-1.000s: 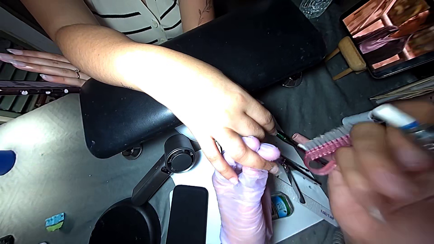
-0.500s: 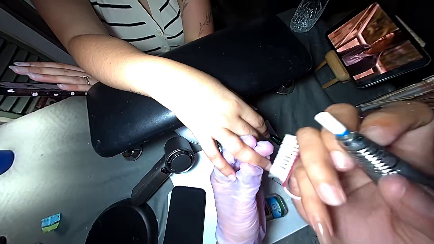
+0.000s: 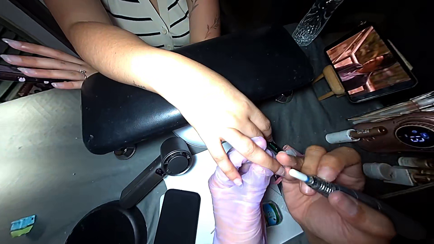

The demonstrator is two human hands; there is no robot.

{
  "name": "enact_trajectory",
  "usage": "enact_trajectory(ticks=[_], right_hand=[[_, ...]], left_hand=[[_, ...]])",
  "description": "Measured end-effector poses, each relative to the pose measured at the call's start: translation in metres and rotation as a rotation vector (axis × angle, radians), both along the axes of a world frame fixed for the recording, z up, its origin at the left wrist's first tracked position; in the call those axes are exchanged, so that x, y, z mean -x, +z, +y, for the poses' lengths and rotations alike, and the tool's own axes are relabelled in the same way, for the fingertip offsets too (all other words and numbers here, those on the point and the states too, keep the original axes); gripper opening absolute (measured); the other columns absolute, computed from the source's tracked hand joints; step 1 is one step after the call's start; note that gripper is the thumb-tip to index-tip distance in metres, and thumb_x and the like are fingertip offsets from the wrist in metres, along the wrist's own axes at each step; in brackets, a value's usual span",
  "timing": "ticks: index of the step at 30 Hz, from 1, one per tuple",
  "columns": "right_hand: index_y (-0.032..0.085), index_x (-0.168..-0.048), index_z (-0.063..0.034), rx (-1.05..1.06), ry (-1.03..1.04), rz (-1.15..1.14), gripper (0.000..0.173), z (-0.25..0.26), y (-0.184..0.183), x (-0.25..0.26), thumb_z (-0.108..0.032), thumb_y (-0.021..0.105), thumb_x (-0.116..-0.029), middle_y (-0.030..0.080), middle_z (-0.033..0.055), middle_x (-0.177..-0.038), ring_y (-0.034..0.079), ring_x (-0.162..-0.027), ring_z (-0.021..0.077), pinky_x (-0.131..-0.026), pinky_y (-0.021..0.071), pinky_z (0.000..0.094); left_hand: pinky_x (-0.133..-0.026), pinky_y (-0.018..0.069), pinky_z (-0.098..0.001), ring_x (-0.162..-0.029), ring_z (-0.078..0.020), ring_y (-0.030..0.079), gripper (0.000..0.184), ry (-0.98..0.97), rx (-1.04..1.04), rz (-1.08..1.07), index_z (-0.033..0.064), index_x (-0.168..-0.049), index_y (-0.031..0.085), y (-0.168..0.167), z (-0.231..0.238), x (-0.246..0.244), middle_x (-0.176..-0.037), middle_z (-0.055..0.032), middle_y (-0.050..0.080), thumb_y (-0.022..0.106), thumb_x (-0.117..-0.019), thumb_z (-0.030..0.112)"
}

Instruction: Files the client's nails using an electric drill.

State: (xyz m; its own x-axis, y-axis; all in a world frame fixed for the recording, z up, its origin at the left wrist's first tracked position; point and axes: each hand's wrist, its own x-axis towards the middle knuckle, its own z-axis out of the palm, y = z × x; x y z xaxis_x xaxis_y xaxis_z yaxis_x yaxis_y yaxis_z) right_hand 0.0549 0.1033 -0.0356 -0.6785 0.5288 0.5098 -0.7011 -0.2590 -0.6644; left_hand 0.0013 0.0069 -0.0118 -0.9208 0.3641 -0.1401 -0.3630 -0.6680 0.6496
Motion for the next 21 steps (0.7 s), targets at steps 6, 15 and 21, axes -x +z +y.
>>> enact_trajectory(ticks=[6,15,21], right_hand=[[0.066,-0.112,-0.0055,0.038,-0.006,0.004,0.018,-0.0022,-0.0019,0.0052,-0.012,0.068,-0.0950,0.071,0.0042,-0.099,0.073,-0.097,0.0176,-0.096,0.0606,0.0341],[0.067,-0.110,-0.0059,0.043,-0.028,-0.017,0.018,-0.0041,-0.0031,0.0058,-0.013,0.070,-0.0937,0.070,0.0019,-0.095,0.073,-0.092,0.0148,-0.094,0.0611,0.0328],[0.067,-0.110,-0.0058,0.025,-0.037,-0.032,0.019,-0.0034,-0.0034,0.0048,-0.013,0.070,-0.0933,0.070,0.0012,-0.095,0.072,-0.092,0.0137,-0.095,0.0605,0.0323]], left_hand=[[-0.083,0.0607,-0.0262,-0.089,-0.0128,0.073,0.018,0.006,0.011,0.000,-0.0055,-0.101,0.071,-0.0002,0.0000,-0.0003,-0.091,-0.0109,0.075,0.071,-0.0839,-0.012],[-0.084,0.0608,-0.0286,-0.091,-0.0129,0.072,0.017,0.000,-0.042,0.033,0.0001,-0.101,0.070,-0.0024,-0.0002,0.0001,-0.094,-0.0092,0.073,0.076,-0.0853,-0.001],[-0.082,0.0610,-0.0277,-0.089,-0.0136,0.073,0.015,0.013,0.030,0.025,-0.0025,-0.097,0.070,0.0009,0.0006,0.0005,-0.091,-0.0106,0.074,0.072,-0.0836,-0.010]])
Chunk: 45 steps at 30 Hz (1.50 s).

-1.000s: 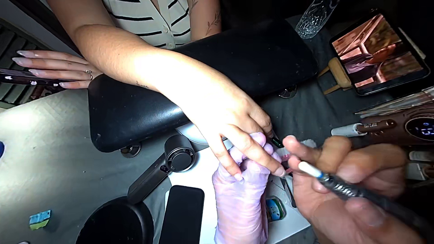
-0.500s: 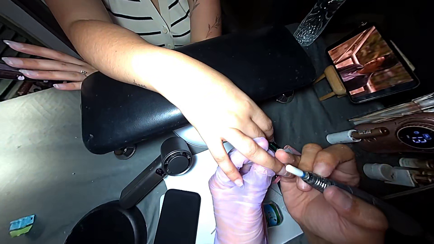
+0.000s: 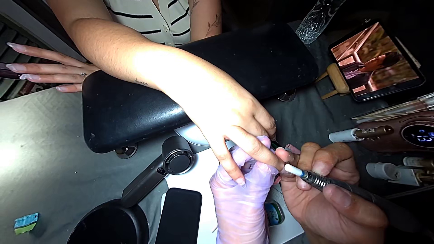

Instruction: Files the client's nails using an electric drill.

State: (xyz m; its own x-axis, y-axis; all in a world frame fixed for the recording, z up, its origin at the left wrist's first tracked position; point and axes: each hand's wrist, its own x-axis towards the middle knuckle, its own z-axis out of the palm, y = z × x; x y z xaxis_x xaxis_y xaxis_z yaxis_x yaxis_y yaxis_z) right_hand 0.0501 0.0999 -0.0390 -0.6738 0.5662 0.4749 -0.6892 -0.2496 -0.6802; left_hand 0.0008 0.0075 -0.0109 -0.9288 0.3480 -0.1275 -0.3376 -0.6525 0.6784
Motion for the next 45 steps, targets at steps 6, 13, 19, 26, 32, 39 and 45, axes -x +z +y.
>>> enact_trajectory(ticks=[6,13,19,26,32,39,45], right_hand=[[0.067,-0.112,-0.0059,-0.013,0.014,0.008,0.020,0.000,0.000,0.000,-0.012,0.070,-0.0933,0.071,0.0014,-0.096,0.072,-0.094,0.0143,-0.097,0.0598,0.0331],[0.067,-0.112,-0.0073,-0.050,0.008,-0.006,0.019,0.001,-0.001,-0.001,-0.012,0.069,-0.0932,0.070,-0.0002,-0.097,0.072,-0.096,0.0127,-0.099,0.0588,0.0326],[0.067,-0.110,-0.0062,-0.037,-0.001,-0.007,0.018,0.000,0.000,0.000,-0.012,0.070,-0.0930,0.070,0.0003,-0.096,0.072,-0.094,0.0134,-0.098,0.0596,0.0337],[0.068,-0.110,-0.0084,-0.042,-0.009,-0.013,0.017,0.004,0.002,-0.002,-0.016,0.070,-0.0950,0.072,0.0017,-0.096,0.074,-0.096,0.0164,-0.097,0.0605,0.0352],[0.064,-0.112,-0.0023,0.320,0.276,0.133,0.017,0.017,0.048,-0.009,-0.009,0.062,-0.0972,0.068,0.0099,-0.098,0.070,-0.079,0.0189,-0.069,0.0615,0.0296],[0.054,-0.106,-0.0220,-0.120,0.024,-0.156,0.009,0.001,0.061,0.013,-0.027,0.059,-0.1006,0.055,-0.0071,-0.081,0.053,-0.059,-0.0003,-0.048,0.0469,0.0136],[0.055,-0.109,-0.0185,-0.209,0.005,-0.206,0.013,-0.002,0.064,0.012,-0.022,0.063,-0.0988,0.061,-0.0048,-0.086,0.059,-0.060,0.0002,-0.047,0.0526,0.0154]], left_hand=[[-0.081,0.0615,-0.0275,-0.088,-0.0133,0.073,0.017,0.006,0.010,-0.009,-0.0029,-0.099,0.070,0.002,0.000,0.000,-0.091,-0.0104,0.074,0.071,-0.0844,-0.011],[-0.084,0.0606,-0.0275,-0.090,-0.0126,0.073,0.014,0.011,-0.029,0.018,-0.0012,-0.098,0.071,-0.002,0.000,0.000,-0.092,-0.0096,0.074,0.075,-0.0850,-0.005],[-0.082,0.0613,-0.0283,-0.088,-0.0136,0.073,0.015,0.014,0.007,0.021,-0.0026,-0.098,0.071,0.001,0.000,0.000,-0.090,-0.0101,0.074,0.073,-0.0843,-0.008],[-0.081,0.0612,-0.0273,-0.088,-0.0127,0.073,0.017,0.006,-0.033,0.009,-0.0012,-0.099,0.071,-0.002,0.000,0.001,-0.090,-0.0098,0.074,0.074,-0.0834,-0.006],[-0.081,0.0595,-0.0250,-0.087,-0.0108,0.071,0.019,-0.020,-0.044,0.016,-0.0006,-0.099,0.071,-0.006,-0.002,0.002,-0.089,-0.0076,0.072,0.078,-0.0817,-0.003],[-0.072,0.0607,-0.0251,-0.077,-0.0103,0.072,0.019,-0.017,0.004,-0.029,-0.0008,-0.096,0.071,-0.008,-0.006,0.002,-0.083,-0.0094,0.073,0.080,-0.0785,-0.003],[-0.082,0.0590,-0.0244,-0.090,-0.0097,0.071,0.018,-0.063,-0.044,0.010,0.0013,-0.107,0.071,-0.004,-0.016,-0.006,-0.095,-0.0066,0.074,0.072,-0.0888,0.001]])
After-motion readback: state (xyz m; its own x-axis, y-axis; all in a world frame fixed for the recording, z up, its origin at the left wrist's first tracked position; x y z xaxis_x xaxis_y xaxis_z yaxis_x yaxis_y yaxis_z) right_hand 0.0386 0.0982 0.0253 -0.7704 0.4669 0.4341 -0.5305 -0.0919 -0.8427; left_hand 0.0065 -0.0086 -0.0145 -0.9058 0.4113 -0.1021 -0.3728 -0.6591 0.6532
